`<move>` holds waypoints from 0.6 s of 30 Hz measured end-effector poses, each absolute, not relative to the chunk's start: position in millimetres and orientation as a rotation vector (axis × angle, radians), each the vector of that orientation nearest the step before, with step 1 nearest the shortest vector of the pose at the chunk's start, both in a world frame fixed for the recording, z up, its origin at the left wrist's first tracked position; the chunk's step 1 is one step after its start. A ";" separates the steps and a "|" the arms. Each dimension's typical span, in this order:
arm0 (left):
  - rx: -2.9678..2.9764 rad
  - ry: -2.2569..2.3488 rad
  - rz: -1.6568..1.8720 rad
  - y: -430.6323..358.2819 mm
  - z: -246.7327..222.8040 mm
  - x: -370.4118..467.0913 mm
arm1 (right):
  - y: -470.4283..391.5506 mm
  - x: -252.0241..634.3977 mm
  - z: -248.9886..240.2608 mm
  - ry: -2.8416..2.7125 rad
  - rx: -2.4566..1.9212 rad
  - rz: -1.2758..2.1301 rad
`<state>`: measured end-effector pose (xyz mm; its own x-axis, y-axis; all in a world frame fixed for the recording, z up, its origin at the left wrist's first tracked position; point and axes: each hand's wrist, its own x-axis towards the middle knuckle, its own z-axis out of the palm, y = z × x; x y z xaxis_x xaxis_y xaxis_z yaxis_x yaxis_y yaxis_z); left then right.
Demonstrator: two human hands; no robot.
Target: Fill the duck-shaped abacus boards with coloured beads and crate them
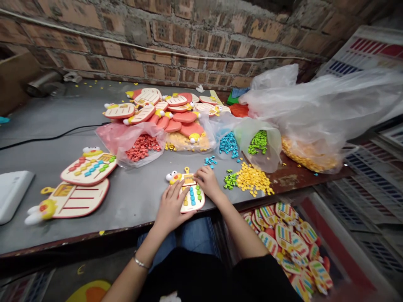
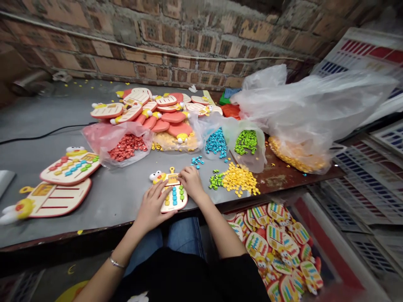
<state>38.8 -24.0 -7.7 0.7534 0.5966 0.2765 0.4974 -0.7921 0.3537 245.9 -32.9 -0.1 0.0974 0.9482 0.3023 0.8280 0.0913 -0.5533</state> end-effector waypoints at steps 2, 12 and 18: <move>2.693 0.864 0.542 -24.3 -7.7 38.7 | -37.8 253.5 4.3 -1.831 -1.712 0.364; 2.656 0.881 0.543 -24.6 -8.4 37.8 | 0.3 302.0 0.5 -2.029 -1.810 0.207; 2.651 0.875 0.539 -25.2 -7.7 37.6 | -3.0 305.9 -11.4 -2.133 -1.763 0.092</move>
<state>37.6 -25.2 -7.7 0.7444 0.6170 0.2553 0.5055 -0.7705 0.3882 305.9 -3.0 -11.4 -0.1486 0.9594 0.2397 0.9351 0.2152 -0.2815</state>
